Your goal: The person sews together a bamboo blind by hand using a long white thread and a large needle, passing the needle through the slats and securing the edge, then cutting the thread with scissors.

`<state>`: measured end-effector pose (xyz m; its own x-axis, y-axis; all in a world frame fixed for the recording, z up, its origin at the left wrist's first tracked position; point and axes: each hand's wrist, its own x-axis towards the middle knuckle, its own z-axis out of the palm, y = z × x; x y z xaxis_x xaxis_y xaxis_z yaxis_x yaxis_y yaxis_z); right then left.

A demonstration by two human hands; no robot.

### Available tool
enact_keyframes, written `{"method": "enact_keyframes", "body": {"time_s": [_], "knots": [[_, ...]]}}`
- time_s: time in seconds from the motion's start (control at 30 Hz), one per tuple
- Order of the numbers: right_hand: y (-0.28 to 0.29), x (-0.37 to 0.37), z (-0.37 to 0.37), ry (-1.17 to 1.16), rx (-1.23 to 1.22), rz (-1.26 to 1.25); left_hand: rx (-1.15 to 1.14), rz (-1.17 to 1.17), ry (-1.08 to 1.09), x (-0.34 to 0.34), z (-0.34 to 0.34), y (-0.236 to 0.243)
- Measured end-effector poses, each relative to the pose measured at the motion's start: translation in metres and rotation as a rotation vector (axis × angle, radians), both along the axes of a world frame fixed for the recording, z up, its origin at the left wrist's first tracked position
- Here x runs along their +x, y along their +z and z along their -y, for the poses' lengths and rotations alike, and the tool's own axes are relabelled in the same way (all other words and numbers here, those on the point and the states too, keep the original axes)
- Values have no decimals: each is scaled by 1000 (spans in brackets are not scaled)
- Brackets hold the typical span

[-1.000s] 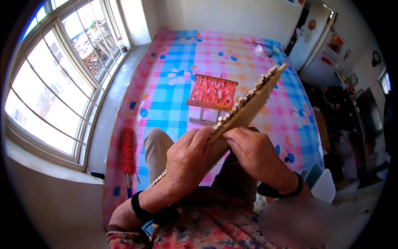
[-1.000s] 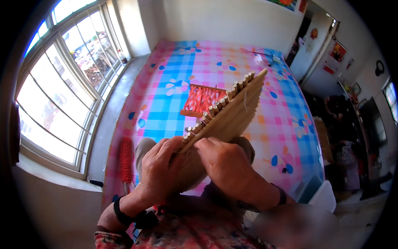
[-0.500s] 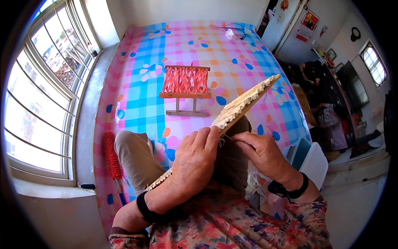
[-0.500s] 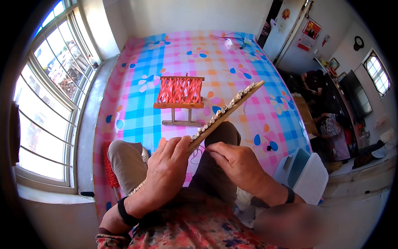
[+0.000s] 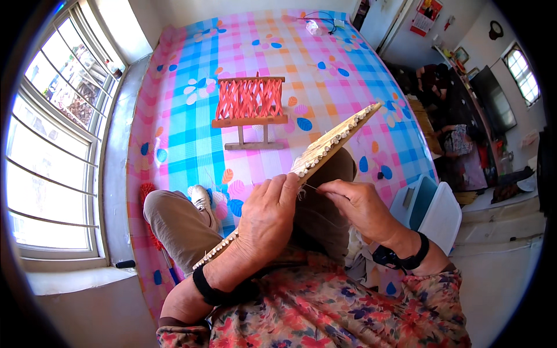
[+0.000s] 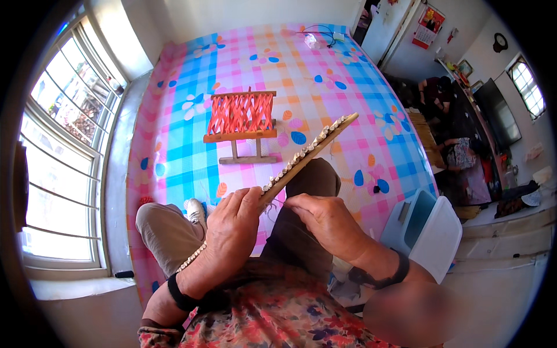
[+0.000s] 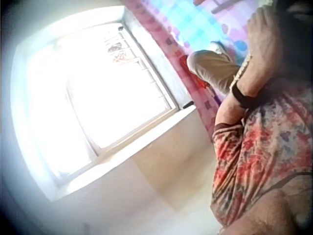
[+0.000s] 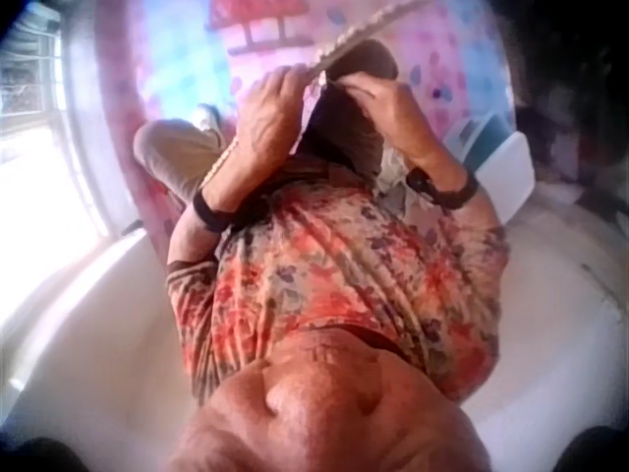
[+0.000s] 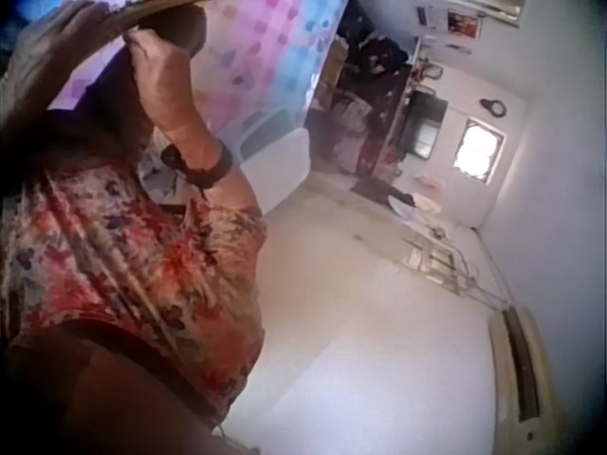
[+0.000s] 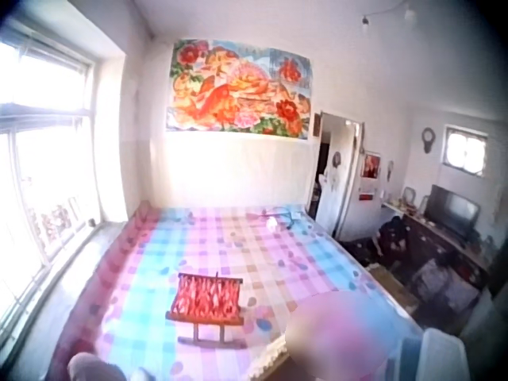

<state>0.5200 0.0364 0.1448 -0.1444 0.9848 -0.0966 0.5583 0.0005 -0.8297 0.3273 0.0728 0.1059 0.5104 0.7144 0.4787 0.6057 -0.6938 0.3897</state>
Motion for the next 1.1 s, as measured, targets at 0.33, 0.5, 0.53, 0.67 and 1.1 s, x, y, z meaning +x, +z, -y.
{"method": "enact_keyframes", "body": {"time_s": [0.33, 0.5, 0.53, 0.67, 1.1], "knots": [[-29, 5, -3, -15, 8, -9, -79, -39, -53, 6, -8, -19], [-40, 5, -1, -45, -25, -11, -102, -61, -93, 8, -7, -23], [-41, 5, -1, -47, -35, -13, -112, -63, -95, 8, -8, -24], [-42, 2, -3, -57, -44, -46, -106, -67, -94, 7, -9, -27], [-45, -18, -5, -91, -104, -162, -134, -98, -133, -2, -2, -25]]}}
